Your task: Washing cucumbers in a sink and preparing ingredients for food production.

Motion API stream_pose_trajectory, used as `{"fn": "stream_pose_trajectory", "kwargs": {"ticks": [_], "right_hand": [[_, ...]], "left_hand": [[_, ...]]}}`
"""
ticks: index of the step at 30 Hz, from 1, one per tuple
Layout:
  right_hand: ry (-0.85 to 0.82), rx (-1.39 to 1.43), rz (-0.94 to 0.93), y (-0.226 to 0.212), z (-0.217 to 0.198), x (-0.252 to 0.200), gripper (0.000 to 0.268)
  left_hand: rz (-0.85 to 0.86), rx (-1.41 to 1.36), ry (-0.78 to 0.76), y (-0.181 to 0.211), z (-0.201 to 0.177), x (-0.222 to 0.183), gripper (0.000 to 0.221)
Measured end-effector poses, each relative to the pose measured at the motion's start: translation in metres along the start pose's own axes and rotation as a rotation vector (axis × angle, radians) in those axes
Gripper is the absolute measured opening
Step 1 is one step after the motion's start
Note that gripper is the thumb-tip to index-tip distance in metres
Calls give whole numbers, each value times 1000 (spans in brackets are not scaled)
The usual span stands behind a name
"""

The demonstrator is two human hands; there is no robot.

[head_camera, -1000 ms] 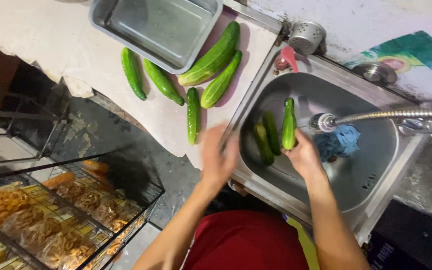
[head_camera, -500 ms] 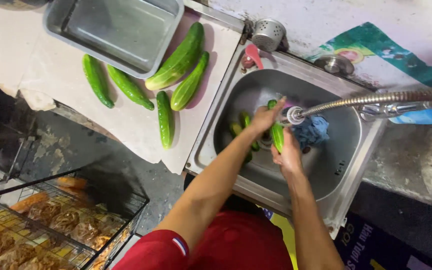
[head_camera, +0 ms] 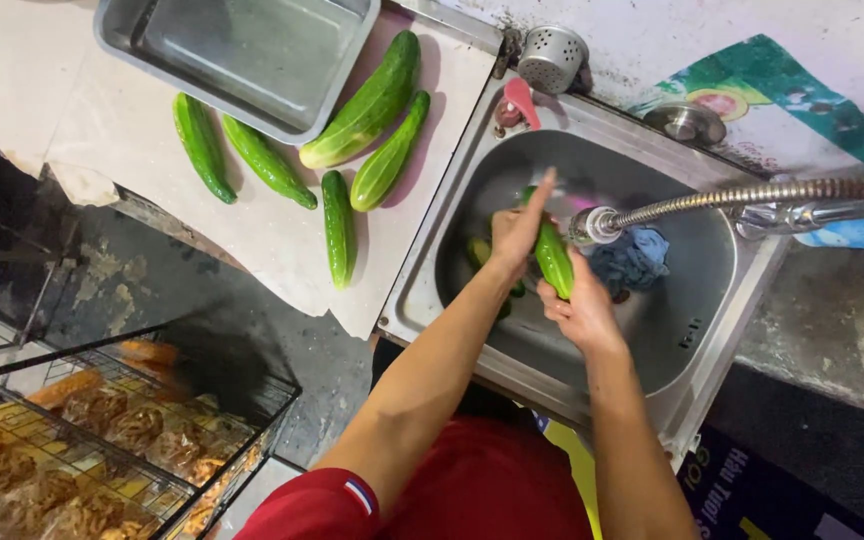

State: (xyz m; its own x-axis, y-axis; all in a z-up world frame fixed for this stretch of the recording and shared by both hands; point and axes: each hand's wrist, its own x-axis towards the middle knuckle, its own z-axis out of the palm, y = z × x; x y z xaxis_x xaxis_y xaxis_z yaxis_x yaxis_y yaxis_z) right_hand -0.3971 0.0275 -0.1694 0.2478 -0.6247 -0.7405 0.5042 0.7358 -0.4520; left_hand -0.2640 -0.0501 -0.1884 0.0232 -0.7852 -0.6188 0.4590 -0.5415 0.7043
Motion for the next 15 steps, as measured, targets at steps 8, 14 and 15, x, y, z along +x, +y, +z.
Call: {"fn": "stream_pose_trajectory", "kwargs": {"ticks": [8, 14, 15], "right_hand": [[499, -243, -553, -11, -57, 52, 41], [398, -586, -694, 46, -4, 94, 39], [396, -585, -696, 43, -2, 98, 39]], "left_hand": [[-35, 705, -204, -95, -40, 51, 57], [-159, 414, 21, -69, -23, 30, 60], [-156, 415, 21, -66, -29, 26, 60]]}}
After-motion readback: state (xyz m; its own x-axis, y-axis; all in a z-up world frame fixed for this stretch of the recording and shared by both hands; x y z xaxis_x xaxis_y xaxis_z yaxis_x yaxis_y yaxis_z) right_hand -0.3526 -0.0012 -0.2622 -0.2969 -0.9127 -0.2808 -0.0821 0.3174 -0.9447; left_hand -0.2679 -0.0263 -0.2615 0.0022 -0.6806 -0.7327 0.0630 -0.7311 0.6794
